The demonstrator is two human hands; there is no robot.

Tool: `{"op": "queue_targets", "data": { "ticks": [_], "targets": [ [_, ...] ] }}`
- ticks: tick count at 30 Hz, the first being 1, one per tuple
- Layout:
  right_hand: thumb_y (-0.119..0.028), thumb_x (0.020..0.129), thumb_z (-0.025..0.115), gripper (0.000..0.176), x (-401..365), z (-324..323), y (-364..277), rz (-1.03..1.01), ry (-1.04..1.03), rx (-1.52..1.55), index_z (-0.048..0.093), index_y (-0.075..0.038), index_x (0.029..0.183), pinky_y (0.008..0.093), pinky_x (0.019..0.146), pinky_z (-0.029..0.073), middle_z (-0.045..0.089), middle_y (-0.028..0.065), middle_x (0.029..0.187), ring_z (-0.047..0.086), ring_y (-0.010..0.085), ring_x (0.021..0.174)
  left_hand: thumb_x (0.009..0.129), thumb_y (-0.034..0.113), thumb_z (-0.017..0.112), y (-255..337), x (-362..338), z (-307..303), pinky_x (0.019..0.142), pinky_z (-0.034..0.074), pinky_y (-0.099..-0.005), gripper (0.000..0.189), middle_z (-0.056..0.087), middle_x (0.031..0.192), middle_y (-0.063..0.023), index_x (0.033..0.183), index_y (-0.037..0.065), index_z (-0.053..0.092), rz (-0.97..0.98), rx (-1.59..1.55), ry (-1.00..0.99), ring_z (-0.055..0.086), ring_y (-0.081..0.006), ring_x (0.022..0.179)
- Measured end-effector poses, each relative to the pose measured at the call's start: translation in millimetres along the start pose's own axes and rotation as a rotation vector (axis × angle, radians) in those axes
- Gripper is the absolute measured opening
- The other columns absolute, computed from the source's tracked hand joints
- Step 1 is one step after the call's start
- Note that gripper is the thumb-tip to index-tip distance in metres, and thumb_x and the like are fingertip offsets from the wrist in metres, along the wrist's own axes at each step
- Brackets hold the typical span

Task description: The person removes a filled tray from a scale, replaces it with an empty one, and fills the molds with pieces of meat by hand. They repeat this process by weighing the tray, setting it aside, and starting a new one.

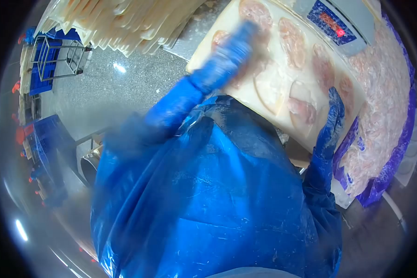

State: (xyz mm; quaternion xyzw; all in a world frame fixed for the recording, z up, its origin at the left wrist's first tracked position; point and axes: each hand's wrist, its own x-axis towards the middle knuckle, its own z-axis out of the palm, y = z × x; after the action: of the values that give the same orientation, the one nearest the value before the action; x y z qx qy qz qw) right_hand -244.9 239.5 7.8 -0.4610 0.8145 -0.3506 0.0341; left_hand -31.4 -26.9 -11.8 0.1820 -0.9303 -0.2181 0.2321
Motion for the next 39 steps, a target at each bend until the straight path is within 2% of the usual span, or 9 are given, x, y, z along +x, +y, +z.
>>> {"op": "queue_targets", "data": {
  "ticks": [3, 6, 9, 13, 15, 25, 29, 33, 39],
  "targets": [
    [-0.005, 0.095, 0.053, 0.036, -11.3, -15.1, 18.0, 0.228, 0.067, 0.361, 0.055, 0.003, 0.13, 0.0362, 0.104, 0.043, 0.058, 0.0176, 0.132, 0.056, 0.0257, 0.12, 0.097, 0.05, 0.046, 10.6, -12.7, -44.1, 0.12, 0.01, -0.0523, 0.072, 0.024, 0.16, -0.0152, 0.155, 0.012, 0.027, -0.168, 0.082, 0.263, 0.019, -0.0351, 0.149],
    [-0.008, 0.096, 0.053, 0.029, -28.8, -8.2, 52.0, 0.093, -0.024, 0.562, 0.061, 0.003, 0.122, 0.0304, 0.088, 0.051, 0.065, 0.0109, 0.117, 0.06, 0.0175, 0.105, 0.096, 0.051, 0.047, 64.0, -39.7, 1.9, 0.12, 0.01, -0.0525, 0.074, 0.021, 0.161, -0.0158, 0.155, 0.011, 0.026, -0.126, 0.354, -0.15, 0.017, -0.0361, 0.149],
    [-0.017, 0.091, 0.061, 0.03, -18.6, -5.3, 8.5, 0.332, -0.083, 0.542, 0.061, -0.001, 0.117, 0.0354, 0.091, 0.048, 0.064, 0.0104, 0.113, 0.06, 0.0218, 0.103, 0.093, 0.05, 0.052, 89.1, -27.8, 27.3, 0.12, 0.012, -0.053, 0.075, 0.024, 0.16, -0.015, 0.154, 0.014, 0.028, -0.09, 0.221, -0.19, 0.019, -0.0357, 0.148],
    [-0.018, 0.086, 0.064, 0.024, -12.6, -4.9, 1.1, -0.062, -0.355, -0.02, 0.064, -0.008, 0.108, 0.04, 0.084, 0.048, 0.062, 0.0142, 0.098, 0.06, 0.0307, 0.095, 0.083, 0.033, 0.068, 125.3, 0.4, 40.4, 0.106, 0.035, -0.0496, 0.057, 0.051, 0.134, -0.0144, 0.132, 0.008, 0.054, 0.098, -0.052, 0.061, 0.046, -0.0366, 0.124],
    [-0.018, 0.087, 0.063, 0.022, -12.9, -7.7, 5.8, -0.092, -0.364, 0.007, 0.064, -0.009, 0.106, 0.0413, 0.083, 0.048, 0.061, 0.0156, 0.096, 0.058, 0.0334, 0.093, 0.079, 0.029, 0.07, 130.6, -13.2, 75.5, 0.095, 0.042, -0.0453, 0.049, 0.056, 0.124, -0.012, 0.122, 0.007, 0.061, 0.153, 0.097, -0.241, 0.052, -0.0343, 0.11],
    [-0.023, 0.087, 0.065, 0.023, -14.0, 2.4, 0.2, -0.083, -0.374, -0.136, 0.064, -0.009, 0.104, 0.0447, 0.079, 0.049, 0.065, 0.0134, 0.093, 0.062, 0.0357, 0.086, 0.073, 0.016, 0.073, 138.8, 0.4, 69.9, 0.082, 0.045, -0.044, 0.037, 0.062, 0.101, -0.0096, 0.108, 0.013, 0.065, 0.042, 0.057, -0.278, 0.054, -0.0324, 0.096],
    [-0.017, 0.095, 0.061, 0.012, -20.1, -18.3, -31.9, 0.503, -0.419, 0.674, 0.063, -0.005, 0.098, 0.0327, 0.066, 0.052, 0.064, 0.0095, 0.086, 0.065, 0.0163, 0.078, 0.073, 0.01, 0.071, 142.3, 0.2, 64.4, 0.077, 0.046, -0.0447, 0.031, 0.064, 0.088, -0.0116, 0.103, 0.012, 0.063, -0.052, -0.173, -0.257, 0.056, -0.0338, 0.088],
    [-0.009, 0.094, 0.062, 0.012, -16.0, -12.0, -27.8, 0.375, -0.565, 0.31, 0.064, -0.003, 0.104, 0.0303, 0.063, 0.052, 0.063, 0.0057, 0.086, 0.061, 0.0083, 0.078, 0.076, 0.013, 0.071, 143.8, -2.9, 65.4, 0.074, 0.047, -0.0431, 0.028, 0.063, 0.083, -0.0125, 0.101, 0.009, 0.062, -0.162, -0.345, -0.234, 0.057, -0.0328, 0.084],
    [-0.005, 0.096, 0.059, 0.009, -23.1, -0.8, -24.9, 0.172, -0.344, 0.852, 0.063, -0.004, 0.103, 0.0257, 0.071, 0.049, 0.058, 0.0006, 0.087, 0.058, 0.0085, 0.08, 0.08, 0.021, 0.07, 152.4, -8.8, 61.6, 0.077, 0.047, -0.0436, 0.033, 0.062, 0.095, -0.0147, 0.108, 0.008, 0.058, -0.146, -0.339, -0.181, 0.058, -0.035, 0.088]
  ]
}}
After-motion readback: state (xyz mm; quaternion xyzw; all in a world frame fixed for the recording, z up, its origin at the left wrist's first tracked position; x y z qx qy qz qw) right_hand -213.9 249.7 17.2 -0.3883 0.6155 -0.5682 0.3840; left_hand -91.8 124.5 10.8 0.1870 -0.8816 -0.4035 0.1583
